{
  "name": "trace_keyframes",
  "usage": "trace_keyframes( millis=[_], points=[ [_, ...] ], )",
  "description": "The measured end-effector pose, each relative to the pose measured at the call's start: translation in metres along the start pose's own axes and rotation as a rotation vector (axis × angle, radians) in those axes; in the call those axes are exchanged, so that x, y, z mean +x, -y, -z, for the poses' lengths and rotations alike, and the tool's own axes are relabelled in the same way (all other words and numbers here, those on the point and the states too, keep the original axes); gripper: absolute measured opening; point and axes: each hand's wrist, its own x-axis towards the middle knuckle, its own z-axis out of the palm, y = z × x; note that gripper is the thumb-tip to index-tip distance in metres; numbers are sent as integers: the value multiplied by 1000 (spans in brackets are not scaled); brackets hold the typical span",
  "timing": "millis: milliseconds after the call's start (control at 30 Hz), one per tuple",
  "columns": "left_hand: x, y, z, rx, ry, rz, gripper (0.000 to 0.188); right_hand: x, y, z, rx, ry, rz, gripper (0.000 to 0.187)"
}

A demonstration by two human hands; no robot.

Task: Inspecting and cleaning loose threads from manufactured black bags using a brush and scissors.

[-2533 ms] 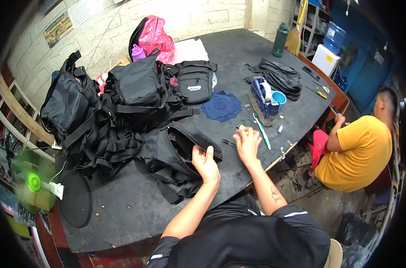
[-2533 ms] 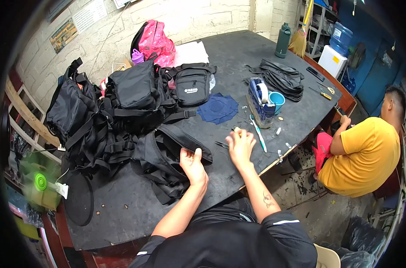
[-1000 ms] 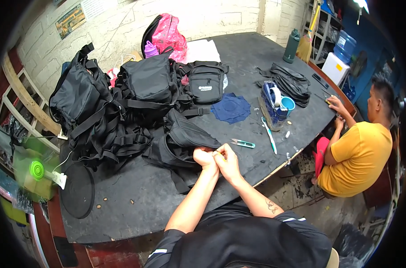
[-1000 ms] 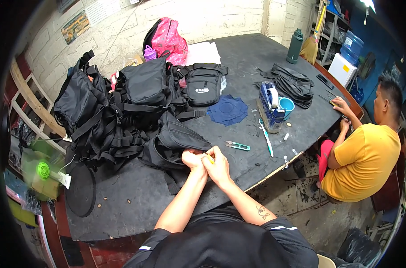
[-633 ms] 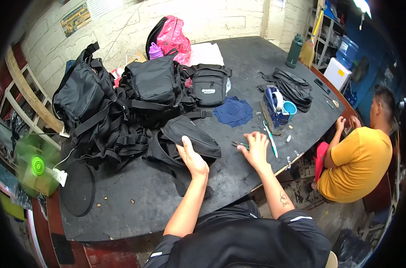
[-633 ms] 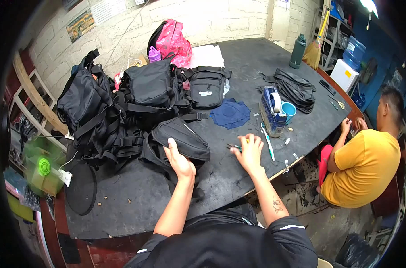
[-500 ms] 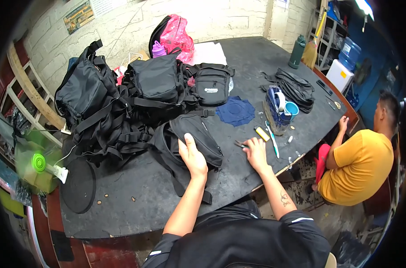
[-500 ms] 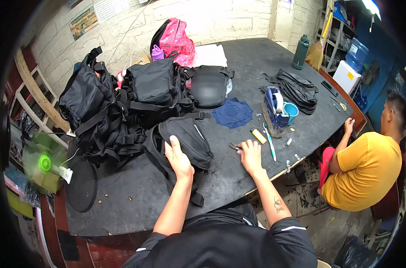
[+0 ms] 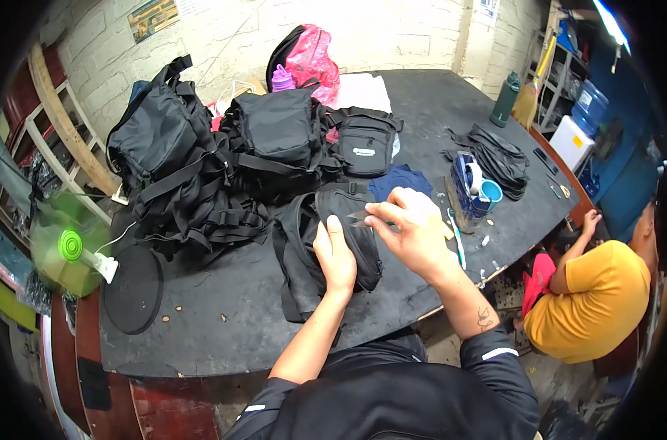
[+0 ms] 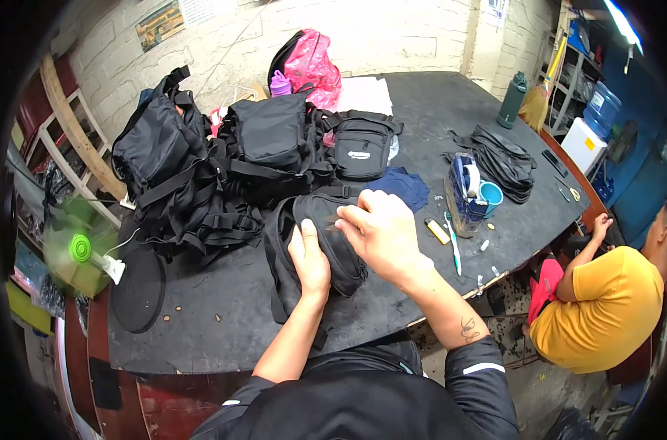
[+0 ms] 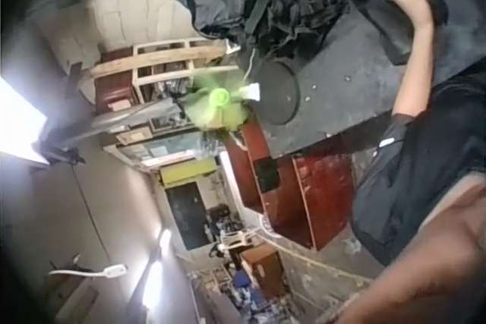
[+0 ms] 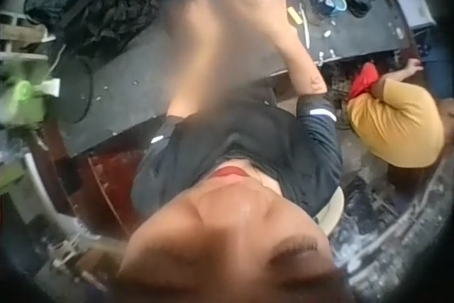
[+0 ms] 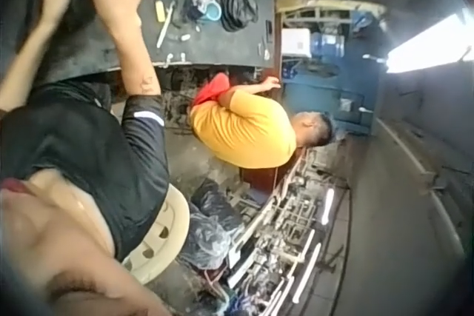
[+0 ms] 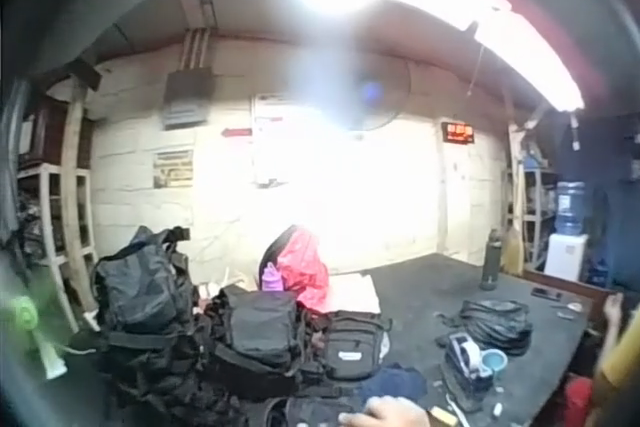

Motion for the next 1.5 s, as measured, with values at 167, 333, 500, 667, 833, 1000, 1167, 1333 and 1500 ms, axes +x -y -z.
trace_keyframes(
  millis=[167, 333, 500, 667, 833, 1000, 1167, 1333, 1500],
  points=[
    [-1, 1, 3, 2, 58, 3, 30, 8, 9, 0, -75, 55, 57, 14],
    [-1, 3, 3, 10, 68, 21, 30, 7, 14, 4, -174, 118, 113, 15],
    [4, 5, 6, -12, 33, 54, 30, -5, 30, 29, -265, 338, 223, 17],
    [22, 13, 15, -243, 8, 229, 29, -38, 16, 22, 225, 17, -250, 25],
    [35, 3, 9, -741, 236, 317, 27, -116, 11, -22, 1987, 181, -1015, 37],
    [19, -10, 18, -833, 482, 366, 40, -95, -19, -51, 2366, -181, -1436, 42],
    [10, -41, 32, -940, 537, 574, 40, -75, -59, -66, 2170, -393, -1450, 33],
    [16, -47, 51, -573, 458, 356, 39, -68, -50, -74, 2183, -263, -1155, 25],
    [15, -63, 47, -601, 399, 353, 31, -80, -41, -98, 1921, -176, -1287, 23]
  ],
)
